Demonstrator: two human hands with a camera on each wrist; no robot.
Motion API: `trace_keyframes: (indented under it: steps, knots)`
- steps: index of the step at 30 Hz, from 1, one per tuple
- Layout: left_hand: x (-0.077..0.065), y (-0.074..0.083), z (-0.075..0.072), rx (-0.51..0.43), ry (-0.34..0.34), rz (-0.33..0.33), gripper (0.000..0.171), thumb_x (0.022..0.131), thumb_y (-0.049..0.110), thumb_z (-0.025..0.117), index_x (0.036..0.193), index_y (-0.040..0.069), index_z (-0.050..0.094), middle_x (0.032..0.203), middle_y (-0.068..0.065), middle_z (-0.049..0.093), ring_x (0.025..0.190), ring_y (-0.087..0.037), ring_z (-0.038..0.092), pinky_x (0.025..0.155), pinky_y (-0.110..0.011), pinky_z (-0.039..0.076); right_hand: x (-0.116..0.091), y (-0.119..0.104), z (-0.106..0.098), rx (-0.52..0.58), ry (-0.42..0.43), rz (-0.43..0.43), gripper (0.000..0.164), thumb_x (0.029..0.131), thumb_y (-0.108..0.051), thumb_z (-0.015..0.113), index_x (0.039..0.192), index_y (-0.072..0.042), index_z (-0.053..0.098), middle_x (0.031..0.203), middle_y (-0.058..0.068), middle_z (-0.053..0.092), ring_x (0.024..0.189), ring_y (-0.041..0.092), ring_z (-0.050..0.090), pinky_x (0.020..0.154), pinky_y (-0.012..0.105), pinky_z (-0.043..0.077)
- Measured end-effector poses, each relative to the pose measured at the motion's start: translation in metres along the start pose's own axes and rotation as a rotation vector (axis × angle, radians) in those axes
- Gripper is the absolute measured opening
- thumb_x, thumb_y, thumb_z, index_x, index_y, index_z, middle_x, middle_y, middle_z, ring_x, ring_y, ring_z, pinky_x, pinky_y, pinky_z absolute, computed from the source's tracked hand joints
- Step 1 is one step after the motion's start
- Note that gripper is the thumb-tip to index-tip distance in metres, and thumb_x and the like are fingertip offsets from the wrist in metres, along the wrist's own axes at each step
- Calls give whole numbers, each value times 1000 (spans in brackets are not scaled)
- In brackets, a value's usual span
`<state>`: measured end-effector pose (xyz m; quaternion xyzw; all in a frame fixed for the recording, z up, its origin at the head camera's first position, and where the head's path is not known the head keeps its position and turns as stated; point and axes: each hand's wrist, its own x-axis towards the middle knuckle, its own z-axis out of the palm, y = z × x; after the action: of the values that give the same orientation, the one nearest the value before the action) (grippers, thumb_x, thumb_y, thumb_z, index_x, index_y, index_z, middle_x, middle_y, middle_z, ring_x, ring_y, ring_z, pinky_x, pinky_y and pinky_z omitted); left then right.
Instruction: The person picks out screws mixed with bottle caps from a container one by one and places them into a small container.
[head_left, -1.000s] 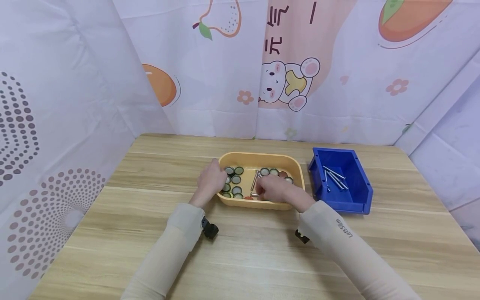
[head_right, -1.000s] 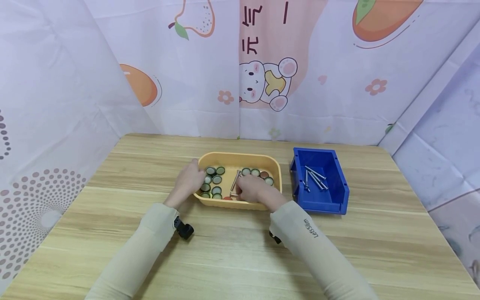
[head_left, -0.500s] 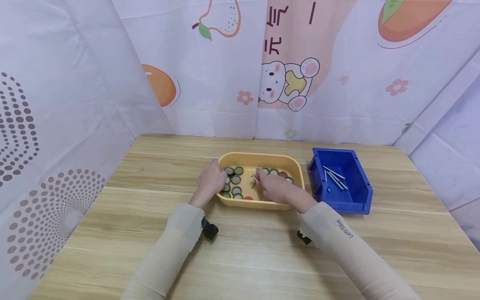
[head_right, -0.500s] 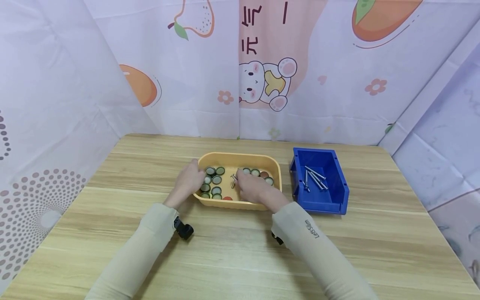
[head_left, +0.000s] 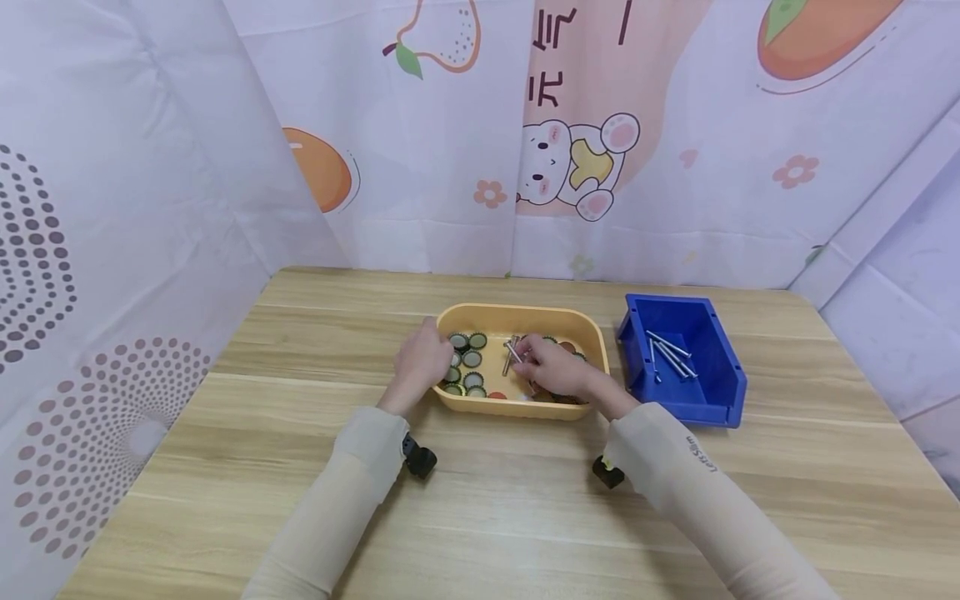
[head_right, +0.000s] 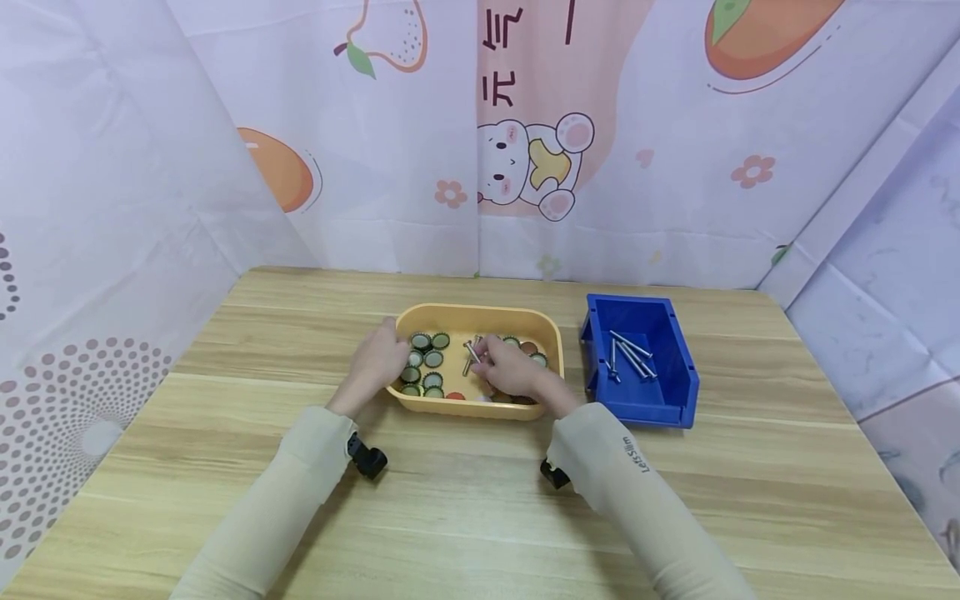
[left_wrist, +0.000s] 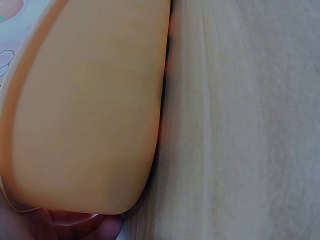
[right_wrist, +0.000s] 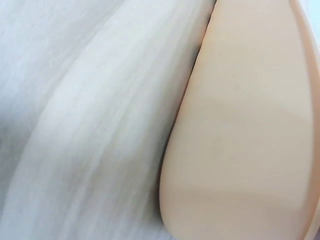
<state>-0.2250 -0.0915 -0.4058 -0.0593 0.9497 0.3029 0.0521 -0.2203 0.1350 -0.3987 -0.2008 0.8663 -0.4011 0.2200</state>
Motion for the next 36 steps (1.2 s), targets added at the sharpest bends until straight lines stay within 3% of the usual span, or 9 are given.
trace_keyframes:
  steps: [7,13,18,24,36]
  knots:
    - [0,-1,1,-3,-4,-2,38,95,22,42,128,3,48,96,-12,62,83,-28,60,70,-41,47,-1,-3,1,151,-30,45,19,104,-7,40,109,8,49,80,9,60,68,16,53,64,27,46]
    - [1,-1,0,1,-9,-8,39,96,23,42,129,4,48,98,-12,62,84,-28,60,72,-41,47,-4,-1,0,219,-73,28,24,105,-8,40,118,10,47,79,11,66,69,14,57,64,26,48]
    - [0,-1,0,0,-6,-2,39,96,23,42,129,4,48,99,-12,63,85,-28,60,73,-41,47,-5,1,-2,182,-80,-15,25,104,-7,43,116,8,57,80,11,66,70,15,58,61,25,48]
    - [0,-1,-1,-9,-6,-4,40,95,23,43,130,4,48,98,-11,63,85,-28,61,74,-41,47,-7,0,-7,129,-87,-43,22,101,-7,48,115,8,57,82,11,65,70,16,58,63,27,49]
    - [1,-1,0,-5,-3,-6,41,95,23,42,131,5,47,101,-13,63,88,-29,61,73,-42,47,-13,-1,-11,48,-60,-1,20,101,-14,51,110,3,59,74,9,64,60,16,57,61,31,51]
